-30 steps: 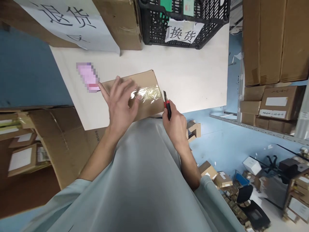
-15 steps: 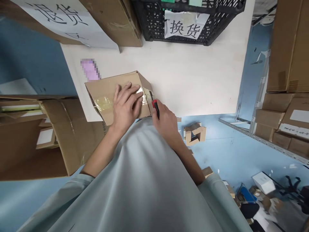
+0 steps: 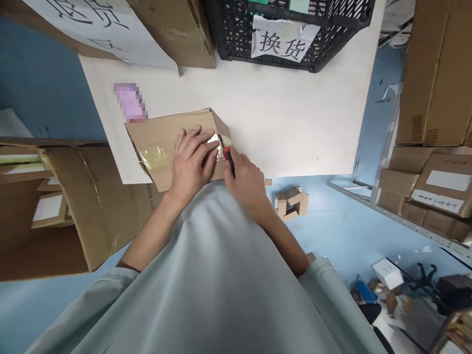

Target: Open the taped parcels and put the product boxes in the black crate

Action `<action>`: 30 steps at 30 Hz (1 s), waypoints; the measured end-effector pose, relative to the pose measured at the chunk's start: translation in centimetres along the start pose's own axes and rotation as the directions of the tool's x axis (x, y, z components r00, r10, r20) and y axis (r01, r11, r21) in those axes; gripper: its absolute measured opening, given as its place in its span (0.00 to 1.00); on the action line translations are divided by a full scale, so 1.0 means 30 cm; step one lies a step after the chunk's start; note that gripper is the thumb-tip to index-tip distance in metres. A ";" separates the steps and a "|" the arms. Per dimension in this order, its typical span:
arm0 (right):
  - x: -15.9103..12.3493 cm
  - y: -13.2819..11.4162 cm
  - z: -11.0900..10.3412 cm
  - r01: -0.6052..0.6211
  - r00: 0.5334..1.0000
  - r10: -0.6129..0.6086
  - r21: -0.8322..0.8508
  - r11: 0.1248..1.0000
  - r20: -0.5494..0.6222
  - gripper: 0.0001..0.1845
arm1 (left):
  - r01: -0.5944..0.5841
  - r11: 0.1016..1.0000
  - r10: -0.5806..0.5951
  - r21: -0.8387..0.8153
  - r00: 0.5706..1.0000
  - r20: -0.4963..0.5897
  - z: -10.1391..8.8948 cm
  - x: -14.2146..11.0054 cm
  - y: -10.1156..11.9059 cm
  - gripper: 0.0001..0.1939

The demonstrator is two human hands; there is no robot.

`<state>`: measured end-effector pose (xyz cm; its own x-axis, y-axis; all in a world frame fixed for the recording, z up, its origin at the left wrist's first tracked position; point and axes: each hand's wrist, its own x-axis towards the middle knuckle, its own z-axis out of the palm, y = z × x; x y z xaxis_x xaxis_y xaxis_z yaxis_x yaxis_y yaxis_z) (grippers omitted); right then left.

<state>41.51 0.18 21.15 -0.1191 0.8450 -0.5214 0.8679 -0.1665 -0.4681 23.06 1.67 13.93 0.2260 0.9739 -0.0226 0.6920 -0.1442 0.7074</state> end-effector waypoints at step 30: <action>-0.149 -0.237 0.141 -0.578 0.801 0.595 -0.344 0.740 -0.067 0.33 | -0.173 0.978 0.185 -0.115 0.978 0.099 0.018 -0.012 -0.093 0.23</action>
<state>33.85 -4.55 23.78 0.4533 0.6114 -0.6486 0.8767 -0.4371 0.2008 21.41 1.63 11.57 0.4167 0.9082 0.0390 0.5591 -0.2899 0.7768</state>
